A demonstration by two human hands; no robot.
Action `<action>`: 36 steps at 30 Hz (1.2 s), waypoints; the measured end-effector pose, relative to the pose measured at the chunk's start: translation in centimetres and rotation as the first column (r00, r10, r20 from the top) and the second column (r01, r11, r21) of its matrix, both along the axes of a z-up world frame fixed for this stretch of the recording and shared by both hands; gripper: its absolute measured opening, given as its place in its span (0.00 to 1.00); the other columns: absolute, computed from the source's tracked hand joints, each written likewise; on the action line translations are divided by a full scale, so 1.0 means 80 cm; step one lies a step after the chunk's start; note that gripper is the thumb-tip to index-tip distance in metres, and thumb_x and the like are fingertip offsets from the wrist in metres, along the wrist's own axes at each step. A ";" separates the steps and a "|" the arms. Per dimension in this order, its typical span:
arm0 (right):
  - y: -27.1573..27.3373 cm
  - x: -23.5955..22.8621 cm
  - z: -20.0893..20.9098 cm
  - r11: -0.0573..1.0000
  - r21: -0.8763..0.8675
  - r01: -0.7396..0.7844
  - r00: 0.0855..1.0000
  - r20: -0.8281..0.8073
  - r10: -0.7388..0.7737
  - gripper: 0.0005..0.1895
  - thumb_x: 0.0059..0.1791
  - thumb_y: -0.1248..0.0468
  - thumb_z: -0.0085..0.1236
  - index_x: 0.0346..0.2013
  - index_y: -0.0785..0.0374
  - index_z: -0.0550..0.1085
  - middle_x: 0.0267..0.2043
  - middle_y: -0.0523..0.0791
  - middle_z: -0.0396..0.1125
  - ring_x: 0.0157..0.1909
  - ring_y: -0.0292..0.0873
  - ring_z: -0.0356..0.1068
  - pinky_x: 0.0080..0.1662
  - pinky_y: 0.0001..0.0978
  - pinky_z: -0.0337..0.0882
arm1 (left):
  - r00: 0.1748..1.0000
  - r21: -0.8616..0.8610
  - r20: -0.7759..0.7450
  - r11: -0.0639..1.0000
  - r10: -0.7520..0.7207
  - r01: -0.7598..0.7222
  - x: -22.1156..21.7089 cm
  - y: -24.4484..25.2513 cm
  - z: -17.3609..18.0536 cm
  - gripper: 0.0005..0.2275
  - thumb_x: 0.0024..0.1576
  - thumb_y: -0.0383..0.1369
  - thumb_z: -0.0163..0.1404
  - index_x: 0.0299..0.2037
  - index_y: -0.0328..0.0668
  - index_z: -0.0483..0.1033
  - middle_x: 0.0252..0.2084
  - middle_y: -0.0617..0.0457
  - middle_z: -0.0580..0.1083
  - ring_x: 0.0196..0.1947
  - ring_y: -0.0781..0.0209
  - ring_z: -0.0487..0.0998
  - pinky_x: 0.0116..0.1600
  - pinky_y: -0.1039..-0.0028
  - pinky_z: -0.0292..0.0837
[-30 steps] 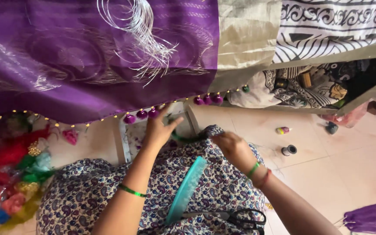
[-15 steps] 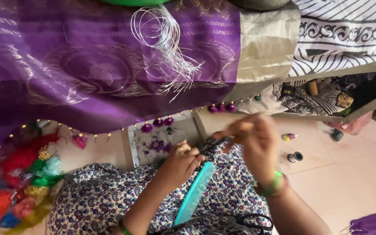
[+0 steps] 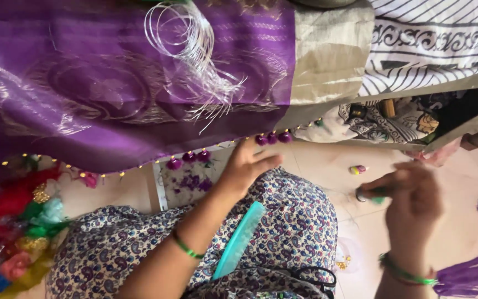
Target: Sewing decorative pompoms and threads onto the border of a purple fabric.
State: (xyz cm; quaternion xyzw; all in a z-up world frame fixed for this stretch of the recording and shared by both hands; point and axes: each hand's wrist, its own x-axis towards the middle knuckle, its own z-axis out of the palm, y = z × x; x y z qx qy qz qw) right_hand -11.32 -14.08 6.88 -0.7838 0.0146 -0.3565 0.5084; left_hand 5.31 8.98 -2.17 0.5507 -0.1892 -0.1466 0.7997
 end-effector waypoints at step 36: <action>-0.012 -0.011 -0.067 0.973 0.225 0.049 0.976 -0.220 0.002 0.09 0.59 0.69 0.45 0.51 0.73 0.68 0.31 0.50 0.70 0.33 0.42 0.76 0.34 0.31 0.78 | 0.900 -0.457 -0.436 0.865 -0.018 -0.205 -0.004 -0.108 0.034 0.02 0.55 0.25 0.59 0.36 0.36 0.80 0.34 0.52 0.79 0.34 0.62 0.81 0.43 0.70 0.80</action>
